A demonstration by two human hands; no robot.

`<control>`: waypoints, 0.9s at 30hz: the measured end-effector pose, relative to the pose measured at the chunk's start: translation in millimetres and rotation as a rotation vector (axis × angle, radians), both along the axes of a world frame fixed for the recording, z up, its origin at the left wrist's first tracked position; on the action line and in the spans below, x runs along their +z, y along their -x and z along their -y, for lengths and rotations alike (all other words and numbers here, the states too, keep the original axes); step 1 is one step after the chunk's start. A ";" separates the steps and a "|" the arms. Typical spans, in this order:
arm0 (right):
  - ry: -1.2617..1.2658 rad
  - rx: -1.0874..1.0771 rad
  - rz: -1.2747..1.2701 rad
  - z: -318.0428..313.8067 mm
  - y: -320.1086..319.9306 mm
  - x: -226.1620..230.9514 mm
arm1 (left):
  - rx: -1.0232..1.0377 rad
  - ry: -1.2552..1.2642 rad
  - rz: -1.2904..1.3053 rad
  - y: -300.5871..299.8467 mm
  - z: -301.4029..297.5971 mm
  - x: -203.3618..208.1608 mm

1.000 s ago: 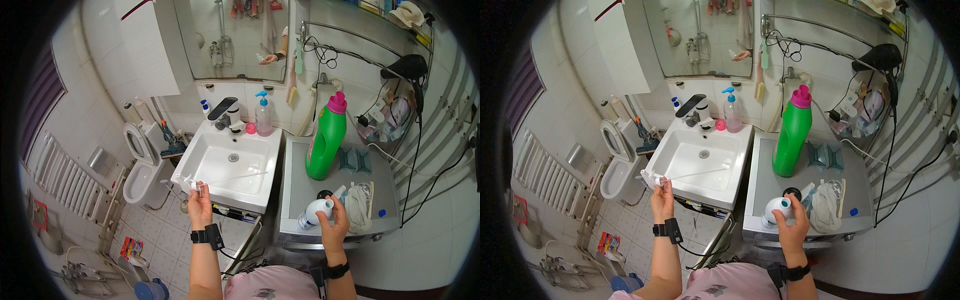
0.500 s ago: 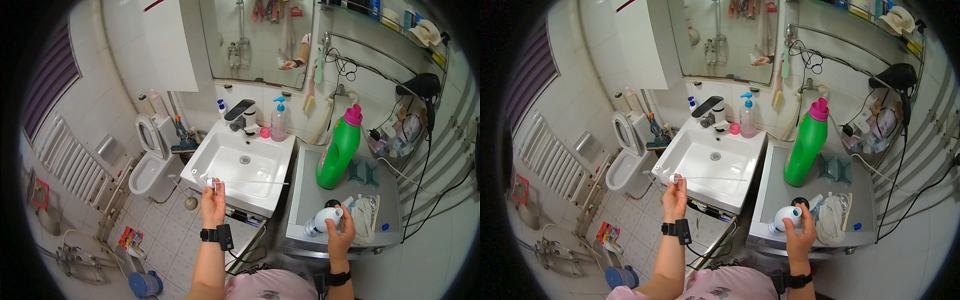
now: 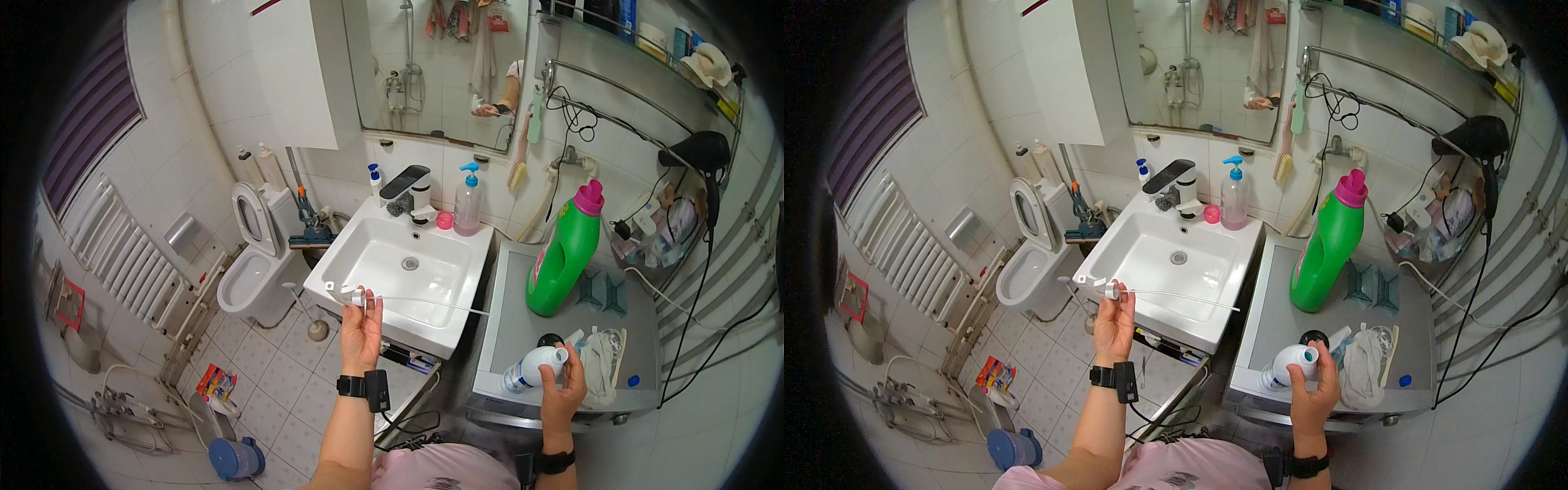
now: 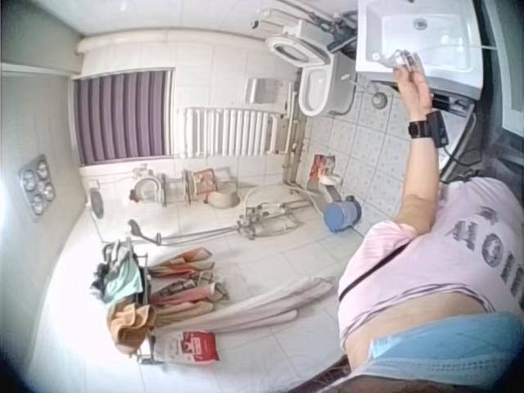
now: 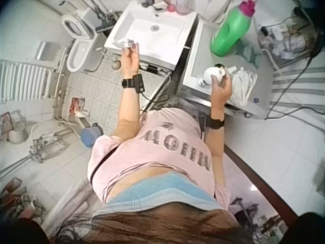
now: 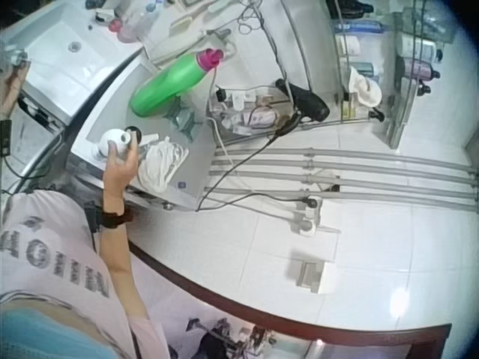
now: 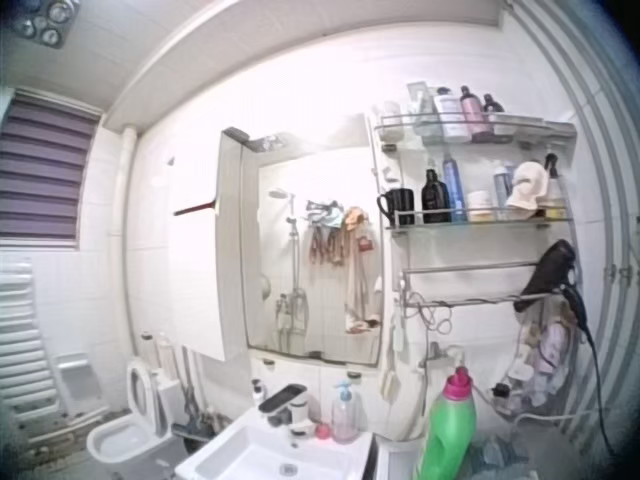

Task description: Assembling a spray bottle by fitting a nozzle onto a plastic beverage bottle at a bathroom sink.

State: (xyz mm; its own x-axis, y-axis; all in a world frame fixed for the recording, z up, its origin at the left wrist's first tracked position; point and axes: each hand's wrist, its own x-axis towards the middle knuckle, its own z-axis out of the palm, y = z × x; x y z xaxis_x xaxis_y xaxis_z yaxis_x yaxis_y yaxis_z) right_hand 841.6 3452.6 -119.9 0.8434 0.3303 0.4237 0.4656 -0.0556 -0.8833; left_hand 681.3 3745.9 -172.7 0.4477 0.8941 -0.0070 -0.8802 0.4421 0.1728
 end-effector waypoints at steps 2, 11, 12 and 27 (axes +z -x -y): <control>0.007 0.002 0.005 -0.1 0.2 0.0 | 0.001 -0.038 -0.016 0.0 1.1 2.7; -0.005 0.012 -0.008 -2.3 8.8 2.6 | 0.008 -0.128 -0.045 5.9 5.4 15.2; -0.006 0.009 -0.011 -1.9 9.9 2.1 | 0.007 -0.128 -0.045 6.6 5.4 15.0; 0.047 -0.019 0.002 1.0 -24.3 2.3 | 0.003 -0.170 -0.094 -27.4 -0.9 -1.3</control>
State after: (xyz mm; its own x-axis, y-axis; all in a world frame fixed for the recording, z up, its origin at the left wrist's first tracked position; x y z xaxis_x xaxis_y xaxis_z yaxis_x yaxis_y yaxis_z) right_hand 865.8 3451.6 -117.6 0.8489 0.3339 0.4098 0.4656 -0.1055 -0.8787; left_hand 708.7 3746.9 -174.0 0.4494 0.8874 0.1024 -0.8580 0.3969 0.3261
